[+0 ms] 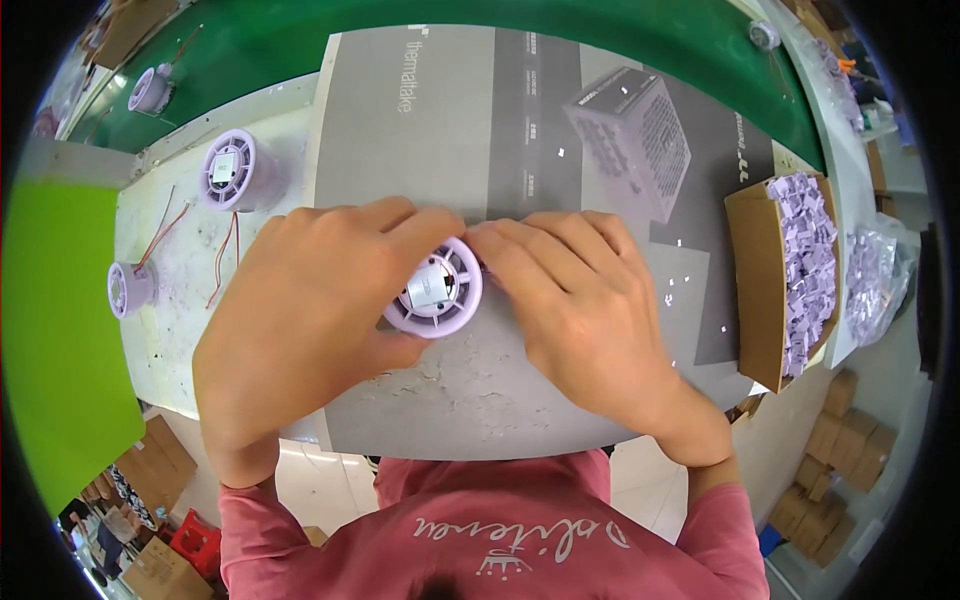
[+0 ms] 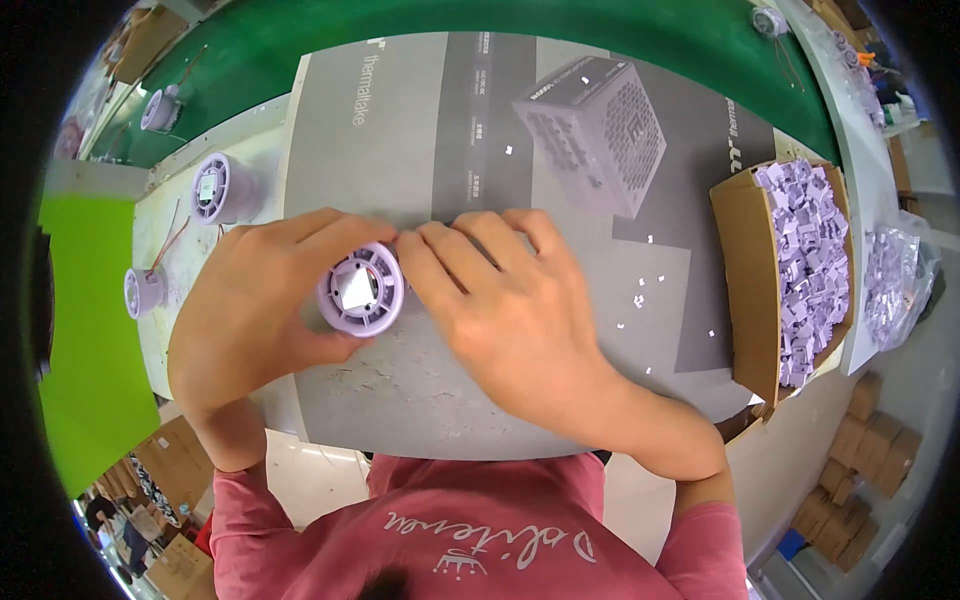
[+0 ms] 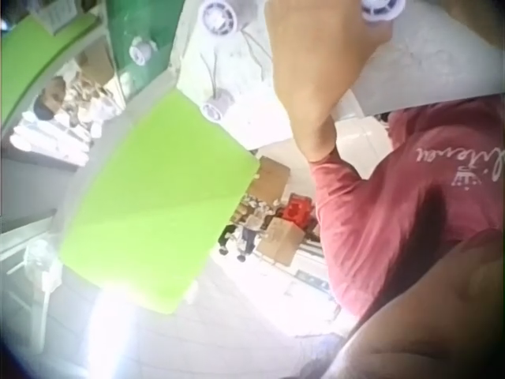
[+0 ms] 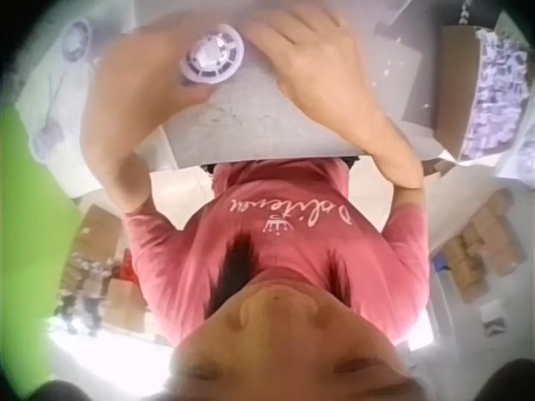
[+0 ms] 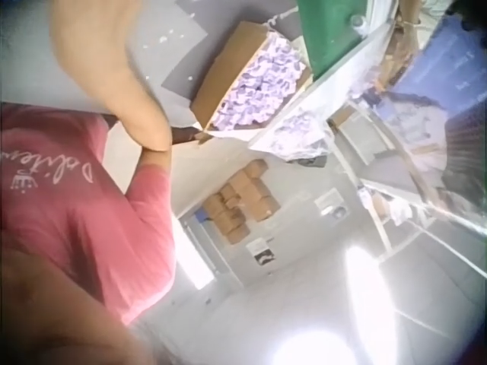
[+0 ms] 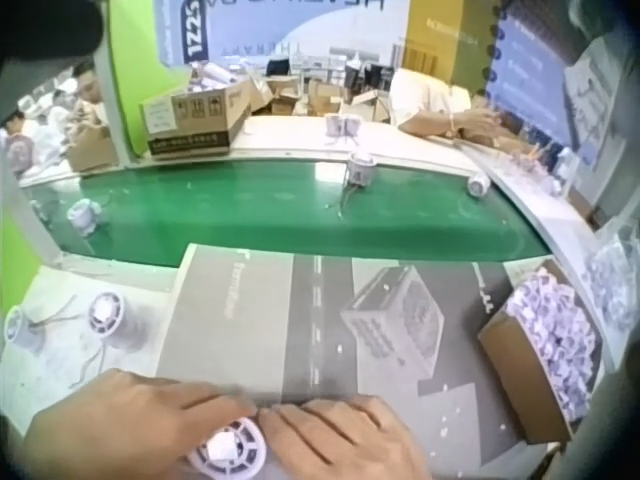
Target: The person attaches a small connector to the wires of a cooling fan component by hand.
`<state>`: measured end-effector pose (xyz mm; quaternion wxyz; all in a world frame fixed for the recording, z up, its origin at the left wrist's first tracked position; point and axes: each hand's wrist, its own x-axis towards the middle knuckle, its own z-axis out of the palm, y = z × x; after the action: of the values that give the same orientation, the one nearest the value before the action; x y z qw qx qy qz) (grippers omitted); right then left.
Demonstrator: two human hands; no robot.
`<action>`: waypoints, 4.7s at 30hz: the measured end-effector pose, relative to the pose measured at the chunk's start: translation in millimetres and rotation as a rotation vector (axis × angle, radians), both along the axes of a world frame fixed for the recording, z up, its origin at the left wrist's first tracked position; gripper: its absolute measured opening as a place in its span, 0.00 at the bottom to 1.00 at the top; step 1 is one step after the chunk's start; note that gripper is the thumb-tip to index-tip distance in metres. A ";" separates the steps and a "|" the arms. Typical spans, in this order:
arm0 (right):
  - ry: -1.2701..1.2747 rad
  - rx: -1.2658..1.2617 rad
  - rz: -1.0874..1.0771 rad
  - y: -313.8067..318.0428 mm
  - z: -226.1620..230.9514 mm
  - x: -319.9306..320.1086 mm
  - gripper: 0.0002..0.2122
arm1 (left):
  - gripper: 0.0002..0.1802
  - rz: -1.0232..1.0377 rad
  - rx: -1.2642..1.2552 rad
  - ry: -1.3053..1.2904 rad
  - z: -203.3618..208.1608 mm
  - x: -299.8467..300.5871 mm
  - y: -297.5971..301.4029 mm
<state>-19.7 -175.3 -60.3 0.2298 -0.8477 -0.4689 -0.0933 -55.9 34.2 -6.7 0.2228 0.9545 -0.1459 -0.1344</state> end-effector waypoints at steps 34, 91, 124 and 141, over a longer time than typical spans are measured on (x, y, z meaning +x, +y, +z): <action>0.588 0.508 -0.102 -9.4 4.2 20.9 0.19 | 0.41 0.139 -0.641 0.435 -16.9 31.1 15.4; -0.254 0.242 -0.146 -23.3 27.0 48.7 0.15 | 0.44 0.088 -0.355 -0.444 -47.3 24.4 -28.9; 0.955 0.903 -0.473 0.9 -3.0 33.8 0.02 | 0.31 0.252 0.166 -0.954 -69.2 15.6 -66.8; 0.939 0.349 -0.226 -40.2 -1.9 44.6 0.01 | 0.36 0.463 -0.013 -0.667 7.7 56.1 18.8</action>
<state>24.9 -215.5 -62.2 0.5421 -0.7926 -0.1982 0.1967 0.1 53.0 1.1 0.1938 0.9519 0.0079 0.2372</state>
